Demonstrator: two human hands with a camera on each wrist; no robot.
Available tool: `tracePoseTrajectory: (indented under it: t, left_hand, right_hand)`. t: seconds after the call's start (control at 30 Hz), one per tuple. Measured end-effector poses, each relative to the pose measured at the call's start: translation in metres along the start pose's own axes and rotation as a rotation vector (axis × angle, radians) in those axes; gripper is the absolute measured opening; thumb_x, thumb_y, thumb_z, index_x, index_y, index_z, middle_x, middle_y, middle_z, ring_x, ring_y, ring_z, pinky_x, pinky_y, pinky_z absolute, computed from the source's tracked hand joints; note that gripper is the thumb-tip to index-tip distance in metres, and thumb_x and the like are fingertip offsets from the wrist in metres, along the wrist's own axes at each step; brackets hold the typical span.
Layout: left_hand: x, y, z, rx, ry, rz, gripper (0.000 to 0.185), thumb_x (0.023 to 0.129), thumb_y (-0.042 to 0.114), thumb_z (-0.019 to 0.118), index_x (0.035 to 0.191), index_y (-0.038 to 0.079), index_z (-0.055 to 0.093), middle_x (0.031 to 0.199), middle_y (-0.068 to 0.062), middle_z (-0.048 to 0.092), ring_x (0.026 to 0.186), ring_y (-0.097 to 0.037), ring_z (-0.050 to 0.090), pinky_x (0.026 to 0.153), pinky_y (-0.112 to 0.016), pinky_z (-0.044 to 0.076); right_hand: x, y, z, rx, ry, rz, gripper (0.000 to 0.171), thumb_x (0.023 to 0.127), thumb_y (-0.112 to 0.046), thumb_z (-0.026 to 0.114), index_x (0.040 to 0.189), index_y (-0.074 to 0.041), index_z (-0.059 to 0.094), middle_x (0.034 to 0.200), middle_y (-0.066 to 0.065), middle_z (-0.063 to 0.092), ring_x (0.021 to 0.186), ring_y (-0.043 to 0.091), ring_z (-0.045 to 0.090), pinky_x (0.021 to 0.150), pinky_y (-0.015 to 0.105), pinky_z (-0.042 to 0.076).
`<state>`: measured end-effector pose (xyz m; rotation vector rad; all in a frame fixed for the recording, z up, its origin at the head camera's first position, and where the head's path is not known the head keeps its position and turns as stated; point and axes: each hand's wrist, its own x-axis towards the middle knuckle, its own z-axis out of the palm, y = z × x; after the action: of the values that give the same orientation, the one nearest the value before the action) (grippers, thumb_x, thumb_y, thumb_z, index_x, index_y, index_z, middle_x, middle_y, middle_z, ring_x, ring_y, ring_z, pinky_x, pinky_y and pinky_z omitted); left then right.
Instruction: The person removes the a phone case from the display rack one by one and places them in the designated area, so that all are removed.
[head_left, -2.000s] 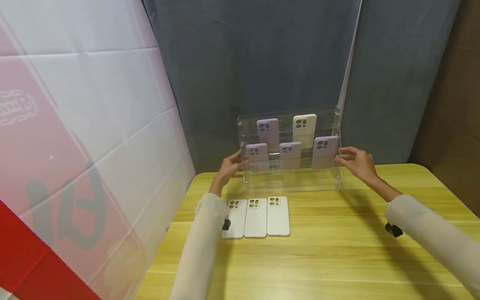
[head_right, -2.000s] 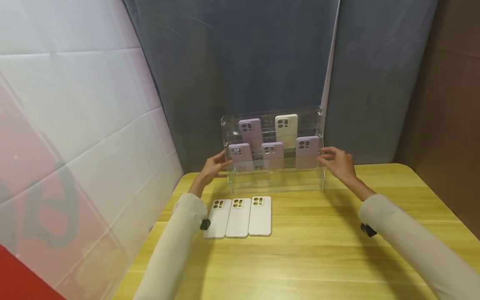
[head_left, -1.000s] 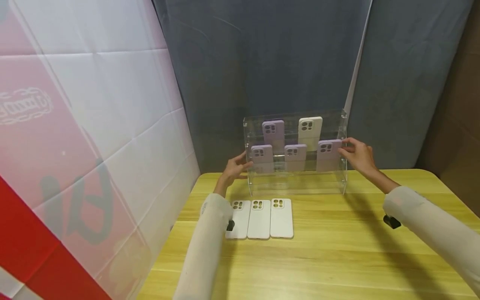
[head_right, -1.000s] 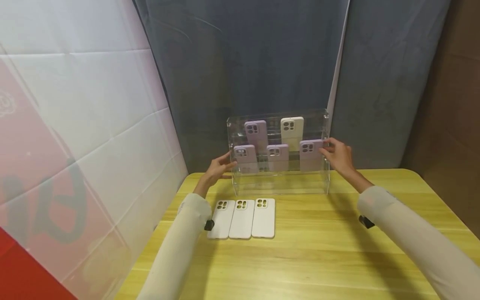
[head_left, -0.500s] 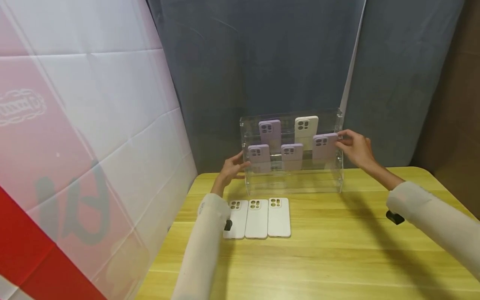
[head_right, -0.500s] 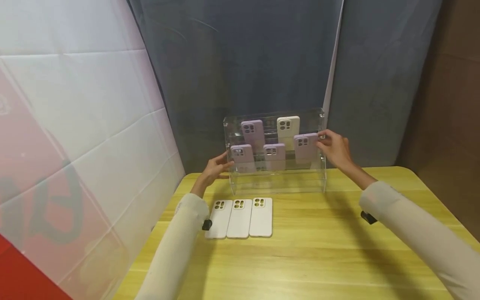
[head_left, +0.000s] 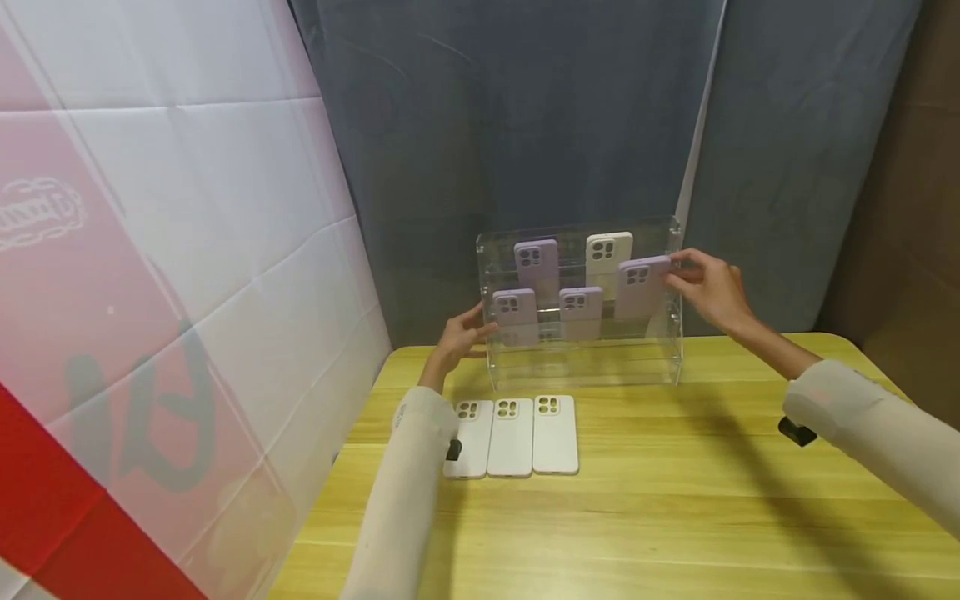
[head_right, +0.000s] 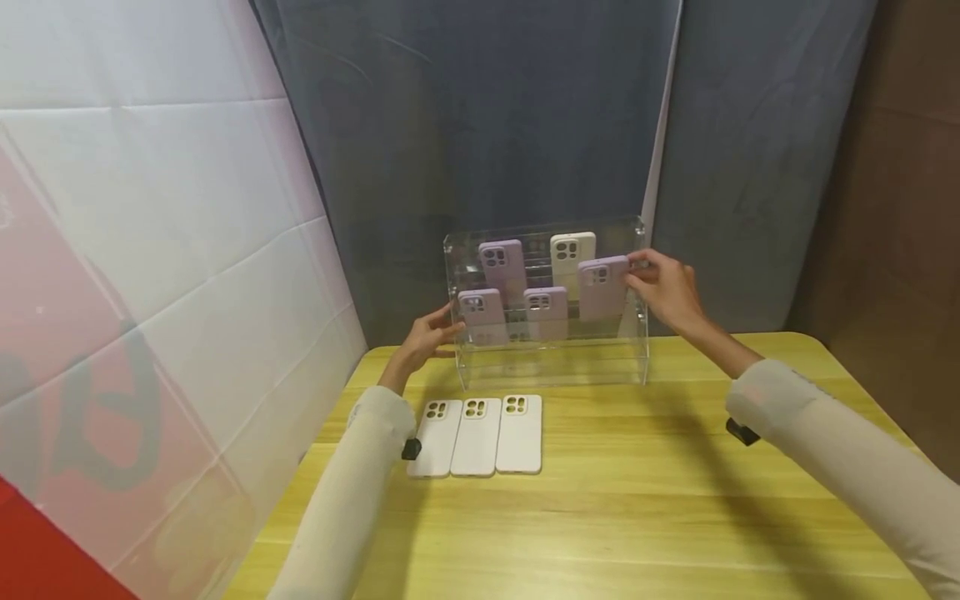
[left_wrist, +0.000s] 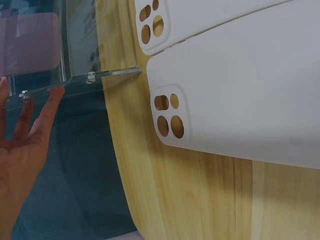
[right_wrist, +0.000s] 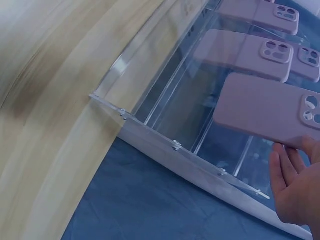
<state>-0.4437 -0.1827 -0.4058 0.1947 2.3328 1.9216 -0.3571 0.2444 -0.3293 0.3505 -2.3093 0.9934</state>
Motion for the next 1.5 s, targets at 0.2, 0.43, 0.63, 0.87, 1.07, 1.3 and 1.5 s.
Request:
tracePoseTrajectory:
  t: [0.2, 0.43, 0.63, 0.87, 1.07, 1.3, 1.5]
  left_hand:
    - [0.002, 0.0, -0.002, -0.012, 0.007, -0.001, 0.073, 0.1, 0.018, 0.072, 0.163, 0.025, 0.036, 0.154, -0.024, 0.049, 0.133, -0.046, 0.055, 0.104, -0.061, 0.056]
    - [0.003, 0.001, -0.002, -0.017, 0.007, -0.006, 0.072, 0.1, 0.019, 0.072, 0.163, 0.026, 0.036, 0.155, -0.022, 0.049, 0.134, -0.046, 0.054, 0.105, -0.062, 0.054]
    - [0.004, 0.001, 0.001, -0.017, 0.0, 0.003, 0.072, 0.101, 0.019, 0.072, 0.163, 0.025, 0.036, 0.154, -0.024, 0.049, 0.132, -0.047, 0.055, 0.105, -0.062, 0.054]
    - [0.003, 0.001, 0.002, -0.009, 0.005, 0.0, 0.071, 0.101, 0.019, 0.072, 0.162, 0.026, 0.037, 0.152, -0.023, 0.052, 0.131, -0.047, 0.056, 0.104, -0.062, 0.055]
    - [0.003, 0.001, 0.002, -0.003, 0.006, -0.003, 0.071, 0.101, 0.019, 0.071, 0.162, 0.027, 0.037, 0.151, -0.022, 0.053, 0.13, -0.046, 0.057, 0.102, -0.06, 0.057]
    - [0.0, 0.001, 0.002, -0.012, 0.004, -0.013, 0.071, 0.101, 0.018, 0.071, 0.162, 0.027, 0.036, 0.152, -0.022, 0.052, 0.132, -0.046, 0.056, 0.103, -0.06, 0.056]
    - [0.0, 0.0, 0.001, -0.016, 0.001, -0.009, 0.071, 0.101, 0.018, 0.071, 0.163, 0.026, 0.036, 0.152, -0.022, 0.053, 0.132, -0.046, 0.056, 0.105, -0.062, 0.054]
  right_hand:
    - [-0.003, -0.005, 0.0, 0.041, -0.048, -0.012, 0.036, 0.099, -0.012, 0.073, 0.131, 0.002, 0.065, 0.117, 0.026, 0.072, 0.105, 0.044, 0.072, 0.086, 0.06, 0.061]
    - [-0.01, 0.0, 0.007, 0.071, -0.096, 0.003, 0.039, 0.099, -0.014, 0.073, 0.135, 0.0, 0.063, 0.115, 0.025, 0.074, 0.096, 0.042, 0.075, 0.071, 0.02, 0.064]
    - [-0.021, 0.003, 0.014, 0.076, -0.11, 0.008, 0.039, 0.098, -0.016, 0.075, 0.134, -0.004, 0.065, 0.114, 0.025, 0.074, 0.091, 0.039, 0.076, 0.061, 0.008, 0.053]
    - [-0.035, 0.007, 0.025, 0.073, -0.156, -0.003, 0.041, 0.098, -0.018, 0.076, 0.135, -0.004, 0.065, 0.113, 0.025, 0.075, 0.088, 0.039, 0.076, 0.059, 0.019, 0.06]
    - [-0.048, 0.011, 0.038, 0.123, -0.219, 0.034, 0.043, 0.097, -0.014, 0.075, 0.137, -0.003, 0.063, 0.112, 0.026, 0.075, 0.081, 0.029, 0.078, 0.068, 0.034, 0.067]
    - [-0.062, 0.019, 0.058, 0.194, -0.281, 0.069, 0.044, 0.096, -0.006, 0.074, 0.138, 0.003, 0.061, 0.113, 0.03, 0.073, 0.079, 0.03, 0.078, 0.074, 0.045, 0.068]
    - [-0.072, 0.025, 0.073, 0.216, -0.311, 0.097, 0.044, 0.096, -0.005, 0.075, 0.137, 0.005, 0.061, 0.112, 0.031, 0.073, 0.078, 0.033, 0.078, 0.07, 0.04, 0.068]
